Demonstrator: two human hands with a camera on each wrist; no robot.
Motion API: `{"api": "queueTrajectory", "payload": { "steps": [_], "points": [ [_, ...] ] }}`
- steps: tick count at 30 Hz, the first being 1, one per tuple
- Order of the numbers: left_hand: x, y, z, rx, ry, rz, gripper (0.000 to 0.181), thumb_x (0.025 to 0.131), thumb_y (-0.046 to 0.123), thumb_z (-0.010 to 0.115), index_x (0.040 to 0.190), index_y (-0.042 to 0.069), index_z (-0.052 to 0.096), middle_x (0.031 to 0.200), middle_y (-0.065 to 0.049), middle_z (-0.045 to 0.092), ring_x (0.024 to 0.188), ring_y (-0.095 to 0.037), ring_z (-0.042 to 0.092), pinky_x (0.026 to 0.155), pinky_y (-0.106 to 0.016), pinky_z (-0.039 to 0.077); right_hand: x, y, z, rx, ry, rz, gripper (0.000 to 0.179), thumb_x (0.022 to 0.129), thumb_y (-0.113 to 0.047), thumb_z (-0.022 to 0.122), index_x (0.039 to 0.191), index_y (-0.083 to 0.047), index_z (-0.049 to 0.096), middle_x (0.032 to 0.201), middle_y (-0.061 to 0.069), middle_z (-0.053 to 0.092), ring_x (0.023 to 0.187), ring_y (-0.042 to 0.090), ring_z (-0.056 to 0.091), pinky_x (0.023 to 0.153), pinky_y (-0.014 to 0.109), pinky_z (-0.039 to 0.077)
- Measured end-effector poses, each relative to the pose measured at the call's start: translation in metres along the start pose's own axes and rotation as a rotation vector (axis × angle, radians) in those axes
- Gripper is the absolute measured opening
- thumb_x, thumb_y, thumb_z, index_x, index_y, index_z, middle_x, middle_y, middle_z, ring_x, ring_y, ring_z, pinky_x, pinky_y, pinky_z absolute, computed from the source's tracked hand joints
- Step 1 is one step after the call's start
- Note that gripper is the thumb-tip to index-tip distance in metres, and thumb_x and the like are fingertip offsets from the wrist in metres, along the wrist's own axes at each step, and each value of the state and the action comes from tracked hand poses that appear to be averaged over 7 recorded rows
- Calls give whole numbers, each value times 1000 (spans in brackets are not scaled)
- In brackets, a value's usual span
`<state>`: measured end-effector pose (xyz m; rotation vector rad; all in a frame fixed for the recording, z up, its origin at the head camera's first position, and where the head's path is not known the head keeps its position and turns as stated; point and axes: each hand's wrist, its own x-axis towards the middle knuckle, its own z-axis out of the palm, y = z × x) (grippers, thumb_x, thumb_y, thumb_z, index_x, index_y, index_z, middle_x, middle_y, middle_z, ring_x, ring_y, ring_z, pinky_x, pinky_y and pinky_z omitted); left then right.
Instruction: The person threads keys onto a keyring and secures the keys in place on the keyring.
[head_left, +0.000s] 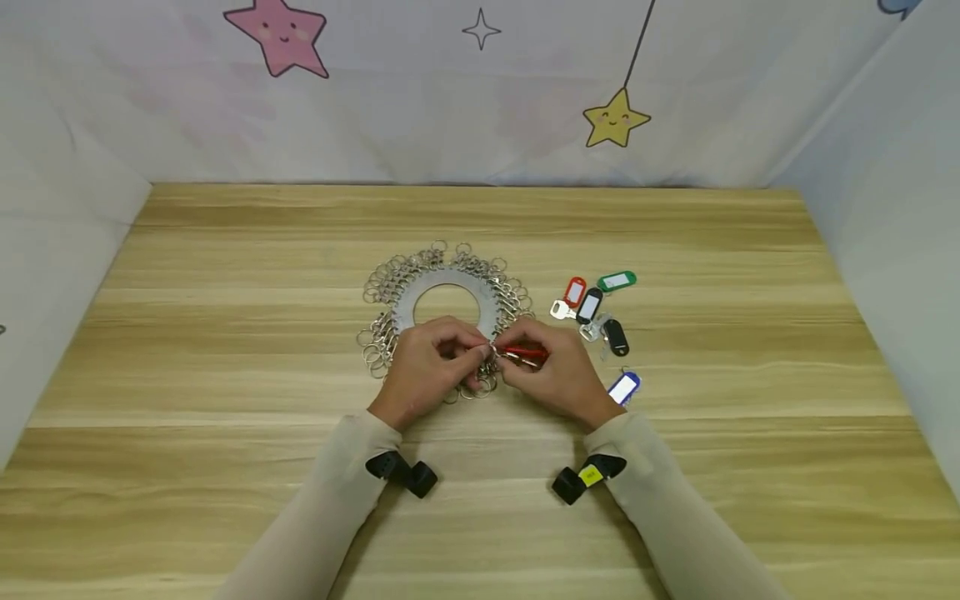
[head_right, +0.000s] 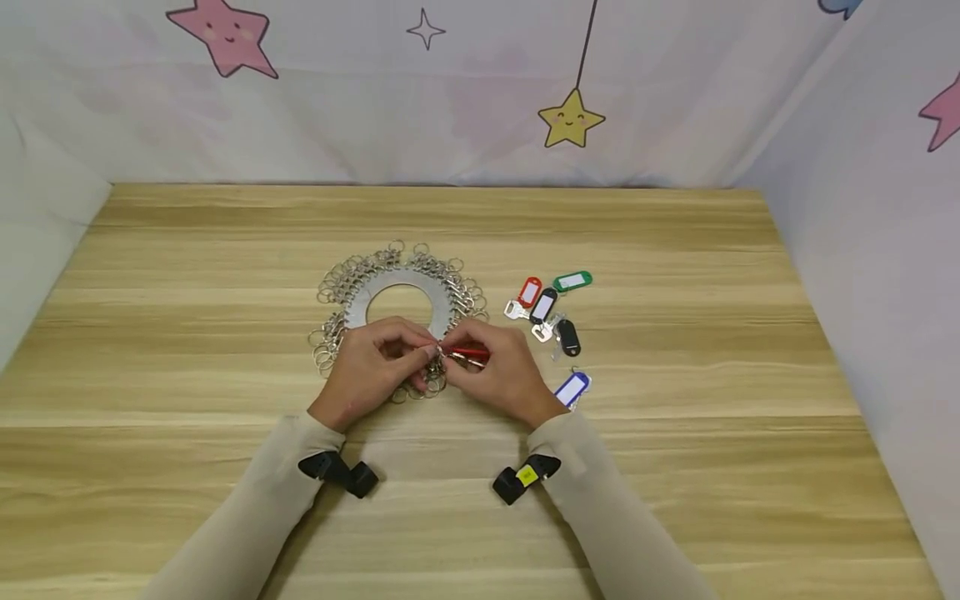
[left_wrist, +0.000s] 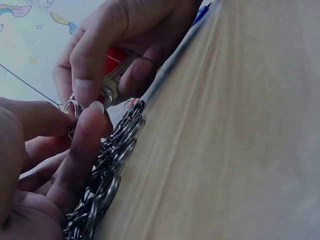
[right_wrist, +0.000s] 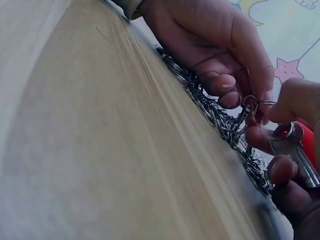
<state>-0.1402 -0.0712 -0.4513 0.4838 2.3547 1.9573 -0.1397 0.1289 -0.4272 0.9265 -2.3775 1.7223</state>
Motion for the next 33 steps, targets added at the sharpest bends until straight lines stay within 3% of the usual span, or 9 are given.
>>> {"api": "queueTrajectory", "payload": {
  "steps": [2, 4, 7, 12, 21, 27, 33],
  "points": [
    [0, 1, -1, 10, -6, -10, 4, 92, 2, 73, 94, 4, 75, 84, -8, 71, 55, -21, 67, 50, -28, 51, -2, 10, 0, -4, 15, -6, 18, 82, 13, 73, 95, 0, 72, 94, 10, 71, 88, 24, 68, 78, 38, 56],
    [-1, 10, -1, 18, -13, -25, 5, 93, -1, 71, 97, 0, 73, 76, -12, 70, 54, -24, 67, 50, -32, 52, -4, 21, 0, 0, 23, 7, 15, 84, 7, 75, 95, -4, 75, 96, 5, 72, 88, 22, 66, 77, 37, 55],
    [0, 11, -1, 35, -24, -42, 6, 94, 3, 70, 99, 2, 74, 68, -10, 69, 54, -23, 67, 50, -32, 51, -3, 15, -1, 50, 28, 78, 12, 86, 6, 75, 95, -2, 74, 97, 7, 72, 88, 21, 65, 75, 34, 53],
    [0, 1, -2, 18, -44, -45, 8, 94, 9, 72, 100, 9, 78, 77, -4, 71, 55, -18, 67, 51, -32, 53, -1, -2, -2, 180, 13, 194, 10, 88, 11, 71, 97, 7, 70, 96, 16, 69, 84, 21, 64, 72, 28, 52],
    [-1, -1, -5, -21, -79, -19, 11, 94, 9, 73, 103, 10, 79, 89, -3, 71, 60, -20, 68, 54, -33, 54, -1, -1, -4, 196, -10, 230, 8, 91, 9, 69, 97, 5, 69, 95, 12, 67, 66, 28, 59, 58, 29, 51],
    [-1, -1, -6, 35, -128, 26, 33, 88, 3, 77, 119, 11, 73, 88, -1, 70, 69, -15, 69, 60, -30, 57, -3, 20, -4, 275, -38, 290, 11, 94, 8, 65, 103, 3, 66, 91, 14, 68, 61, 35, 57, 53, 32, 50],
    [-1, -1, -3, -4, -100, 15, 26, 86, 5, 80, 112, 5, 74, 80, -2, 71, 60, -19, 68, 52, -33, 55, -5, 30, -6, 300, -63, 274, 15, 93, 7, 66, 106, 0, 64, 91, 13, 68, 63, 31, 60, 54, 32, 52]
  ]
}}
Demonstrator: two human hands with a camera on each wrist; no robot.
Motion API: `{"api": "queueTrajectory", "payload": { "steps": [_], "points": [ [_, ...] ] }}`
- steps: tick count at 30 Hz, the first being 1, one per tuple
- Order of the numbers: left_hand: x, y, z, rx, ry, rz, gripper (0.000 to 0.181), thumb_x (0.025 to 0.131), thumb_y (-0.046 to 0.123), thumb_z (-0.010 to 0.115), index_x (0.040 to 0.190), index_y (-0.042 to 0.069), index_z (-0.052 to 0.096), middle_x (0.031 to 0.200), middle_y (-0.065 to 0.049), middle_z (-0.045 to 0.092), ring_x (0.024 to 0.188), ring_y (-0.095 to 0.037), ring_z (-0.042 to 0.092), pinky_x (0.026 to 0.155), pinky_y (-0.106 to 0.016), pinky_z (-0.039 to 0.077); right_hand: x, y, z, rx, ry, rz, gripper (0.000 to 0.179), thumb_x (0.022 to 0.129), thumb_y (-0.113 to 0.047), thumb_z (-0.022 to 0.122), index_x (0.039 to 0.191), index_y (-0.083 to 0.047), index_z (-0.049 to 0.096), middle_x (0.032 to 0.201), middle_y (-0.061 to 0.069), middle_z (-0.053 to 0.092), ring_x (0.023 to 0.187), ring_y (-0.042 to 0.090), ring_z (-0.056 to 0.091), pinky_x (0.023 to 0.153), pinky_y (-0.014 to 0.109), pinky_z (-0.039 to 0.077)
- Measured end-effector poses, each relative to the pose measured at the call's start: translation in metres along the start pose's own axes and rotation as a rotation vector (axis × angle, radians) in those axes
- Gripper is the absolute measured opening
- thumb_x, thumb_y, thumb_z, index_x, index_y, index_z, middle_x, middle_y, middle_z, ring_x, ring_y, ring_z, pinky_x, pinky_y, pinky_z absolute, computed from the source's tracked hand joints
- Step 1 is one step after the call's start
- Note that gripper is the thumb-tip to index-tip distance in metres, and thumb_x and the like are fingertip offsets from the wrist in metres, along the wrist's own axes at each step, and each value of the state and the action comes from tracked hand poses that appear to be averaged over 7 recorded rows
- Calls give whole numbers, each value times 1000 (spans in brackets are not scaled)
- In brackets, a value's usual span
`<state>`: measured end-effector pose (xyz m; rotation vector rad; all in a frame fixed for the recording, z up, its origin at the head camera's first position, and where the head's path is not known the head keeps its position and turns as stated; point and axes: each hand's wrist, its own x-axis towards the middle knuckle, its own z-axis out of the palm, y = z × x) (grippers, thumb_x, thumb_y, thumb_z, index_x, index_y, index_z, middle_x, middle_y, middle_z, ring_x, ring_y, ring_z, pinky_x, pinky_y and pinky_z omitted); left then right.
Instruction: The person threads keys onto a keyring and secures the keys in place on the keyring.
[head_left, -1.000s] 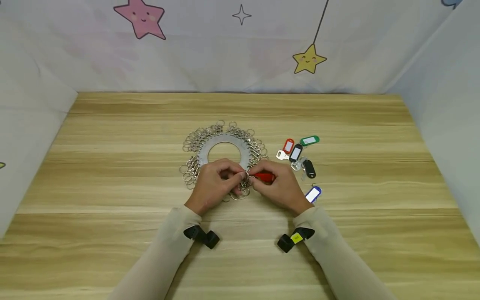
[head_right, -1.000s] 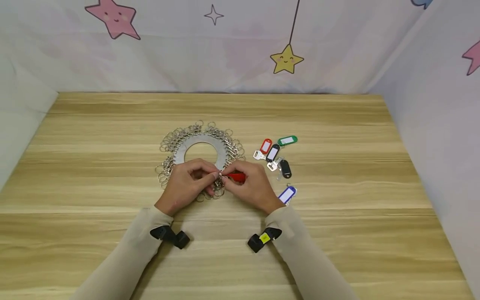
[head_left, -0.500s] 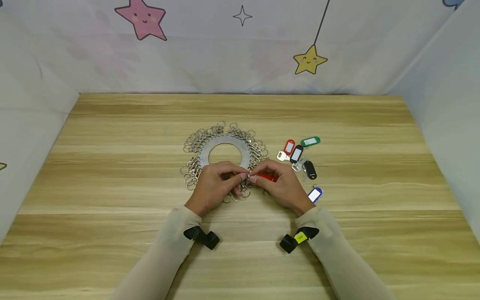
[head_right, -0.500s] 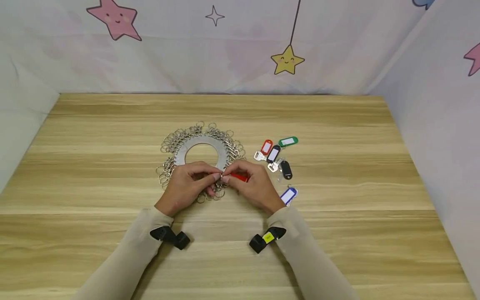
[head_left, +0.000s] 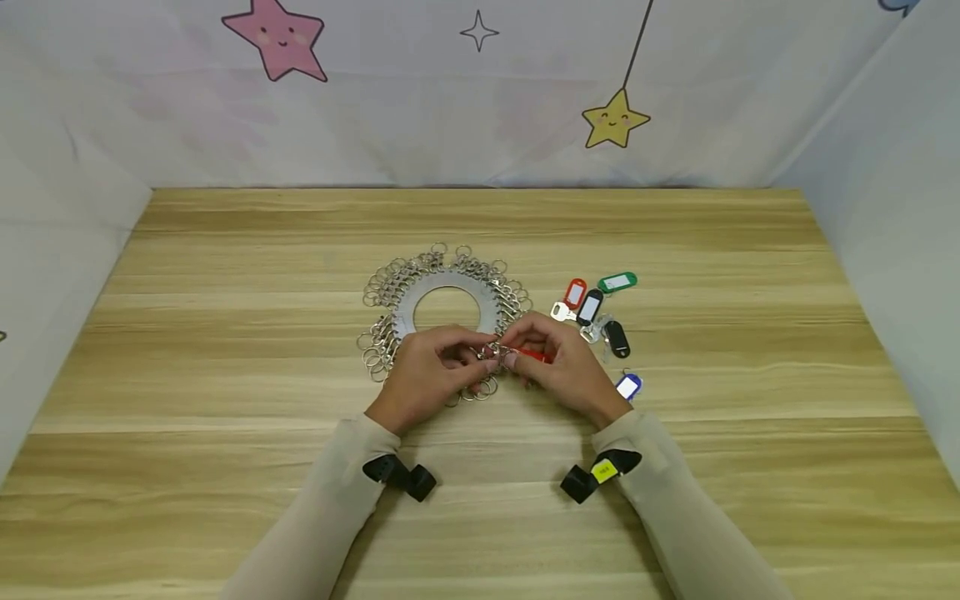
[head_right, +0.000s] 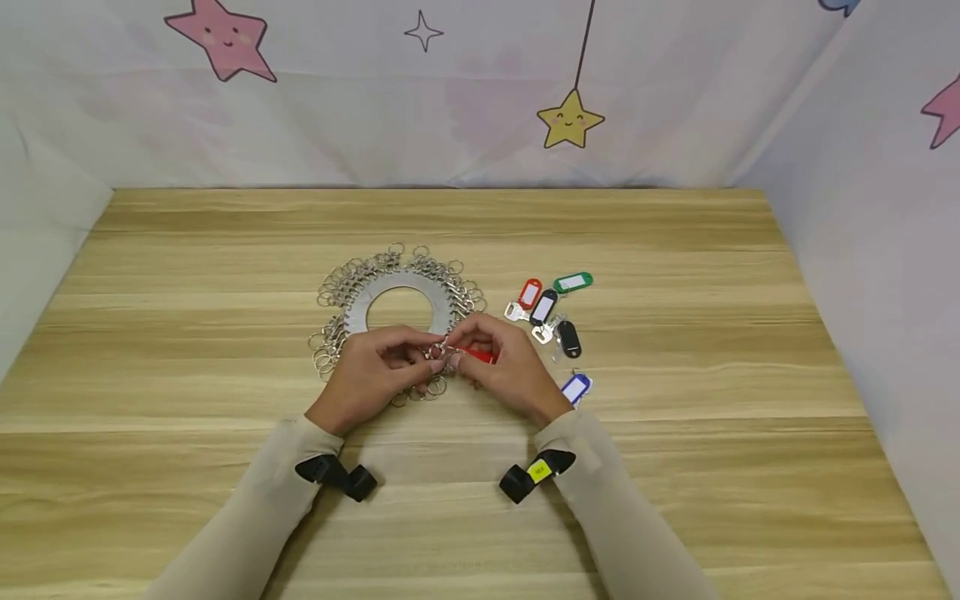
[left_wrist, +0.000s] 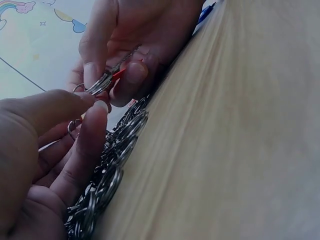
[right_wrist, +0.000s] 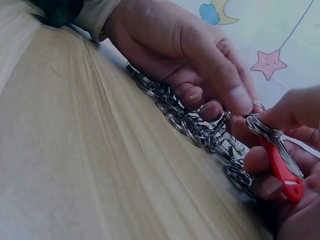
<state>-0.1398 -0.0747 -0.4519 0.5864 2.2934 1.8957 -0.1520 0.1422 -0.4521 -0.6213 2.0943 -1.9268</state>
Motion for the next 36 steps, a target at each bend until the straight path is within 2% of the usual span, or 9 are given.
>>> {"api": "queueTrajectory", "payload": {
  "steps": [4, 8, 13, 17, 31, 36],
  "points": [
    [-1, -2, 1, 61, 37, 7, 22, 83, 9, 84, 105, 8, 77, 85, 3, 69, 66, -15, 67, 59, -32, 57, -3, 2, 0, 19, -14, -1, 12, 93, 4, 67, 105, 0, 64, 86, 16, 66, 62, 31, 60, 52, 31, 50],
    [-4, -3, 2, 96, 45, 2, 22, 82, 13, 86, 103, 11, 78, 86, 6, 68, 70, -12, 65, 64, -30, 57, -6, 1, 1, 39, 3, 40, 7, 96, 1, 66, 103, 0, 65, 77, 20, 64, 57, 30, 58, 46, 30, 45],
    [-2, -2, 1, 88, 49, 15, 22, 82, 14, 86, 102, 12, 78, 84, 6, 67, 67, -12, 65, 60, -30, 56, -4, -2, 1, 29, 28, 57, 8, 97, -1, 65, 104, -1, 67, 76, 21, 63, 58, 29, 59, 44, 29, 44],
    [-1, -2, 0, 78, 43, 3, 21, 82, 16, 86, 101, 13, 78, 83, 5, 67, 63, -13, 64, 57, -30, 55, -4, -2, 1, 15, 31, 57, 8, 97, -2, 65, 105, -1, 68, 76, 20, 64, 58, 28, 59, 45, 29, 44],
    [0, -1, 1, 60, 38, -14, 20, 82, 17, 86, 100, 12, 77, 80, 3, 67, 57, -15, 63, 52, -30, 53, -3, -4, -2, 31, 17, 48, 8, 97, 0, 65, 103, -1, 69, 78, 20, 63, 59, 25, 59, 46, 28, 44],
    [1, -1, 0, 72, 43, 1, 18, 83, 17, 85, 99, 12, 78, 81, 4, 67, 59, -14, 63, 53, -29, 53, -1, -4, -2, 18, 13, 42, 8, 97, 0, 65, 103, -2, 69, 76, 20, 63, 59, 25, 59, 45, 28, 44]
  ]
}}
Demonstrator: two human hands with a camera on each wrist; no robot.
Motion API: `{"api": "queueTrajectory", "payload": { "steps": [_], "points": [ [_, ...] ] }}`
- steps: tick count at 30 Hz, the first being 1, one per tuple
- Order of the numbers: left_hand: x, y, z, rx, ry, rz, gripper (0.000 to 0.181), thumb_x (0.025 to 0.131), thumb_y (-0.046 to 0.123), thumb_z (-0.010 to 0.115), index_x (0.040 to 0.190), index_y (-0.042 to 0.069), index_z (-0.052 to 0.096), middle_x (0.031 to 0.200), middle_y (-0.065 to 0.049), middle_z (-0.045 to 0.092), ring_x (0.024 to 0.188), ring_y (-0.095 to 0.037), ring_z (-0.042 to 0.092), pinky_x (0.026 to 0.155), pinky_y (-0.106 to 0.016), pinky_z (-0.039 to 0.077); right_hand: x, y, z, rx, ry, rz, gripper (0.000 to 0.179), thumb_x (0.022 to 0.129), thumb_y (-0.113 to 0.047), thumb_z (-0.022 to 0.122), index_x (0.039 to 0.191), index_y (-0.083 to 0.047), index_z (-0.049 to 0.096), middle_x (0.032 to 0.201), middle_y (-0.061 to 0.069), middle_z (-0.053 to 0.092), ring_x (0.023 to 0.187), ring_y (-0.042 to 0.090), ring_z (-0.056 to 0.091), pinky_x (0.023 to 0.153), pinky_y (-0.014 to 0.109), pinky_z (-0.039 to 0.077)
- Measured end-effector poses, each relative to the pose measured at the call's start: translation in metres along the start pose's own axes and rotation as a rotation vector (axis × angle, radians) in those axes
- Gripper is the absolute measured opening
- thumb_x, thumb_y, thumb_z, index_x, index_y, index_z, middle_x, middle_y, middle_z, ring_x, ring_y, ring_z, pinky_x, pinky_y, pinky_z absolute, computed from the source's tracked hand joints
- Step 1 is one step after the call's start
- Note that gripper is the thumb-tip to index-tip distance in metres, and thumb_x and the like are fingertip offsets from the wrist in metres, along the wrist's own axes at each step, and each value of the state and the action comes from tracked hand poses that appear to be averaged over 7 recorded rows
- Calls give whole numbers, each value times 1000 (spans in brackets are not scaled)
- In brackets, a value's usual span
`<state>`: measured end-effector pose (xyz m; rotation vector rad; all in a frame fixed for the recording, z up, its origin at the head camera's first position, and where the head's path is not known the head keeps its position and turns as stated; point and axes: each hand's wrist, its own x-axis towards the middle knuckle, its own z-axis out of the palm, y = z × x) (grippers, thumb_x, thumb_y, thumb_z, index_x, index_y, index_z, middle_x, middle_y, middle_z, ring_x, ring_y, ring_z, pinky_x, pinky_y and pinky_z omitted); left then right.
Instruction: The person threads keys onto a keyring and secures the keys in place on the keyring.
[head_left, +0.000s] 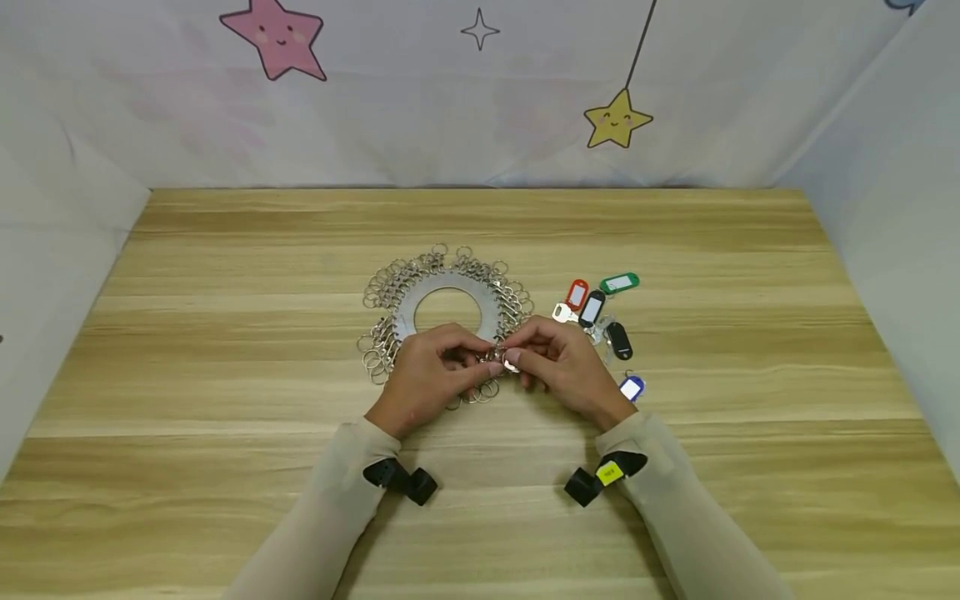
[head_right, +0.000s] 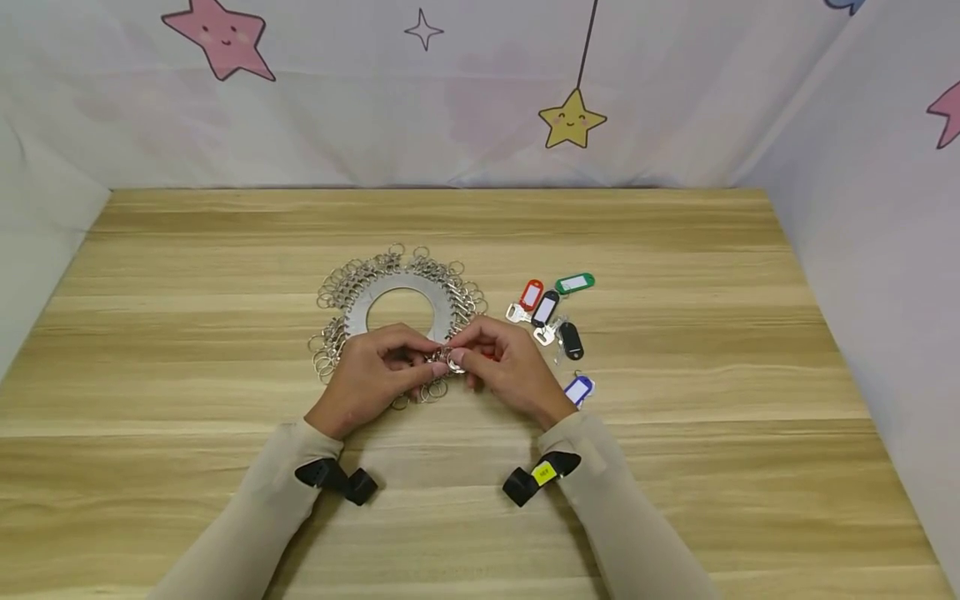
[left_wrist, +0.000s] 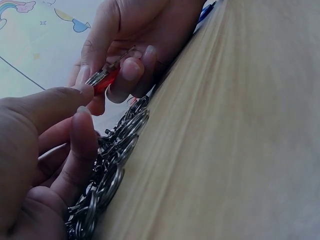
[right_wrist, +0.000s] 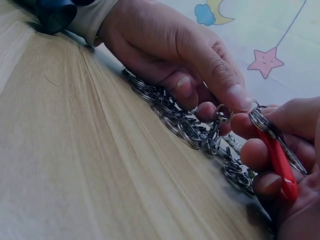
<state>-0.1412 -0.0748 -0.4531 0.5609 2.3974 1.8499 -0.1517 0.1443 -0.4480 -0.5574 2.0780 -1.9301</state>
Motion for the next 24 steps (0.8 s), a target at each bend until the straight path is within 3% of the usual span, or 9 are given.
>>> {"api": "queueTrajectory", "payload": {
  "steps": [5, 12, 24],
  "points": [
    [0, -1, -1, 25, 1, 19, 19, 83, 18, 85, 100, 13, 78, 82, 5, 67, 63, -12, 63, 56, -29, 54, 0, 1, 0, -2, -5, -2, 7, 97, 0, 65, 103, -2, 69, 77, 20, 62, 59, 25, 59, 45, 28, 44],
    [0, -1, -2, 50, -33, 13, 34, 84, 16, 85, 116, 14, 75, 87, 6, 68, 70, -10, 64, 59, -27, 55, 0, 0, 1, -8, -2, 8, 7, 98, -3, 64, 104, -3, 68, 74, 20, 62, 59, 25, 59, 46, 28, 44],
    [1, 0, -1, 36, -34, 15, 25, 82, 13, 85, 106, 15, 78, 82, 7, 67, 63, -11, 62, 54, -28, 52, 0, 0, 0, -11, -1, 23, 7, 98, -2, 64, 104, -2, 68, 75, 20, 63, 60, 27, 59, 47, 28, 44]
  ]
}}
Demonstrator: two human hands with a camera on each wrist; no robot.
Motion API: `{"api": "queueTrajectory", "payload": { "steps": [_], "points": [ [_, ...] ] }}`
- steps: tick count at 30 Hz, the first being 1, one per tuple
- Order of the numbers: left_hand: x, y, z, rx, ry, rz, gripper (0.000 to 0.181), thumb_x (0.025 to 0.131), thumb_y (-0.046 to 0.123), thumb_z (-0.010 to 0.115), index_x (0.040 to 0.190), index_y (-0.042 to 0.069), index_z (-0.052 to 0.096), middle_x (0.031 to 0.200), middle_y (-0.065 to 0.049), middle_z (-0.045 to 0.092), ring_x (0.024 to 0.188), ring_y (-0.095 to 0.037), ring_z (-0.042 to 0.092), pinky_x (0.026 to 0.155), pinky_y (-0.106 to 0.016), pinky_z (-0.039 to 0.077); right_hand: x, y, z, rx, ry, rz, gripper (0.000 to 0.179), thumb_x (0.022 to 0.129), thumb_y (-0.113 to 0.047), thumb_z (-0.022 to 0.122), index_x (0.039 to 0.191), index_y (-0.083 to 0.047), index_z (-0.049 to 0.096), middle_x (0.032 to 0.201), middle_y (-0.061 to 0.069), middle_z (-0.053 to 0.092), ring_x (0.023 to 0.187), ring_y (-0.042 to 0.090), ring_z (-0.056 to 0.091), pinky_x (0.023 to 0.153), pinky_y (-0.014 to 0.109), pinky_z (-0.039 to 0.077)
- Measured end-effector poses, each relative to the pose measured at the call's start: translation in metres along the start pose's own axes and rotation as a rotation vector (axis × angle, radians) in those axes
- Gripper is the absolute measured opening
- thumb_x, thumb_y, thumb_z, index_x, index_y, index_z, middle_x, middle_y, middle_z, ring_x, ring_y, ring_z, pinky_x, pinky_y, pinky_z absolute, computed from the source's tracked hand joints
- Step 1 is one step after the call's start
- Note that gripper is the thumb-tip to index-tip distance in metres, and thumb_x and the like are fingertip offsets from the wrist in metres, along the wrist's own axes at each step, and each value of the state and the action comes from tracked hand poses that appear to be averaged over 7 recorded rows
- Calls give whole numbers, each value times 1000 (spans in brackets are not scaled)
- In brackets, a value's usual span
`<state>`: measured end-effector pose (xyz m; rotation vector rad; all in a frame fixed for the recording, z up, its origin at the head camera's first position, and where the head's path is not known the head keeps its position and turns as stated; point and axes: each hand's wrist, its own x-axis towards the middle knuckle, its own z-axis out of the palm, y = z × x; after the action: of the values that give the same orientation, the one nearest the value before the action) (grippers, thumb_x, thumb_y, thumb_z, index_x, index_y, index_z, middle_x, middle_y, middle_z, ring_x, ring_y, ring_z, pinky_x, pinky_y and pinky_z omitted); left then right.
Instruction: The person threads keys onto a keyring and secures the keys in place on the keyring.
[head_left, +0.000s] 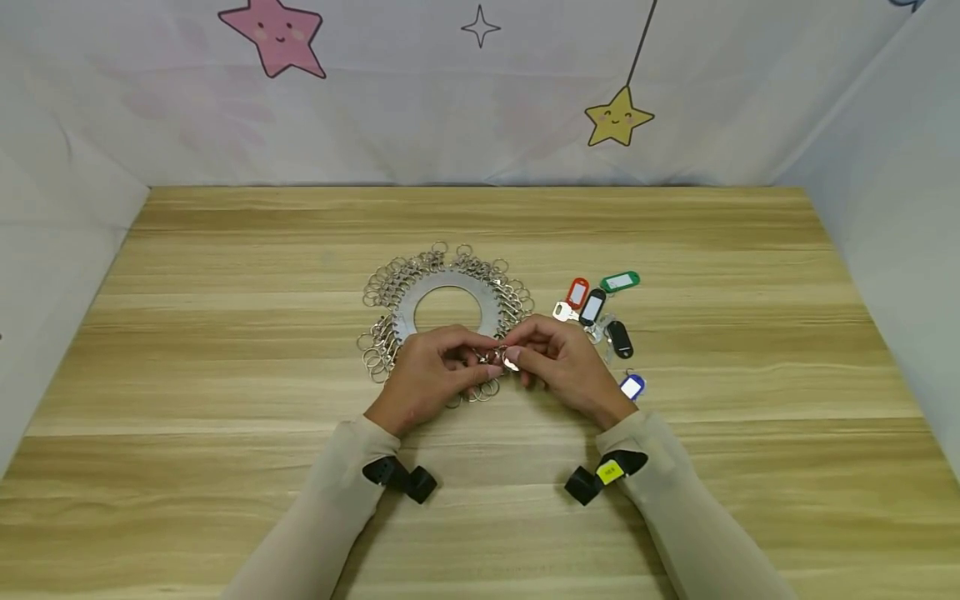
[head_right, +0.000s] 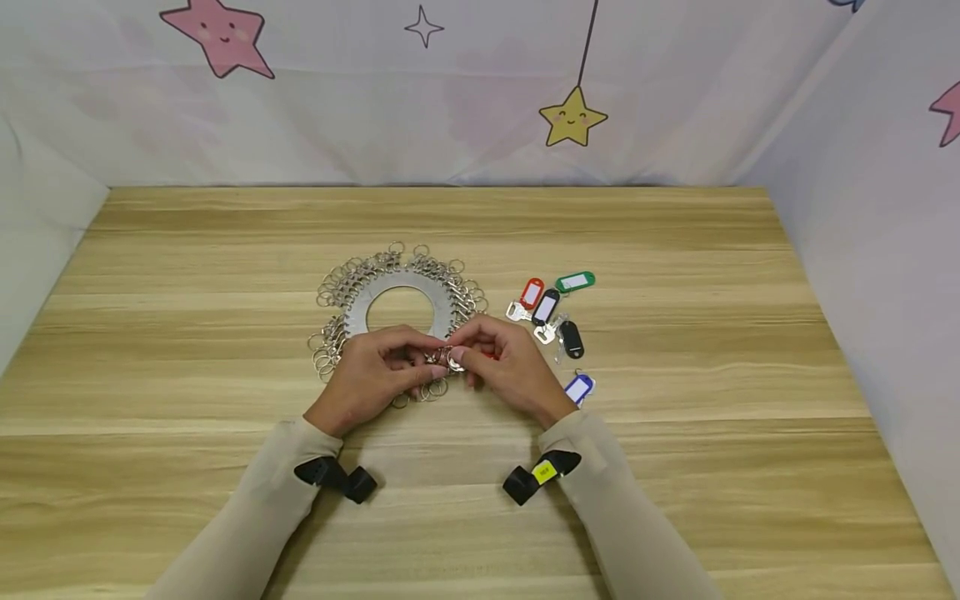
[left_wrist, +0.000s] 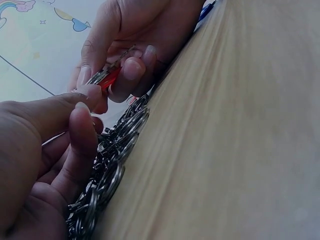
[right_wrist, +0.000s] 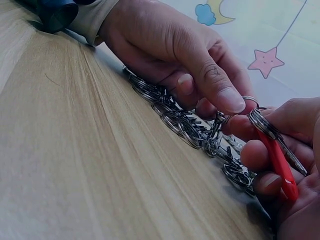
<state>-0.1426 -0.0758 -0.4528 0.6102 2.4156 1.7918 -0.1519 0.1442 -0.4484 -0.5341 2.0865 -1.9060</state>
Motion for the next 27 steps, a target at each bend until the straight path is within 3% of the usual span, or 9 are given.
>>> {"api": "queueTrajectory", "payload": {
  "steps": [27],
  "points": [
    [0, 2, -1, -72, -9, -69, 21, 83, 13, 85, 103, 11, 79, 79, 3, 68, 58, -16, 63, 53, -29, 53, 0, -1, 1, 2, 1, 35, 11, 98, 2, 63, 107, 0, 69, 77, 24, 62, 60, 29, 58, 47, 28, 44]
  ]
}}
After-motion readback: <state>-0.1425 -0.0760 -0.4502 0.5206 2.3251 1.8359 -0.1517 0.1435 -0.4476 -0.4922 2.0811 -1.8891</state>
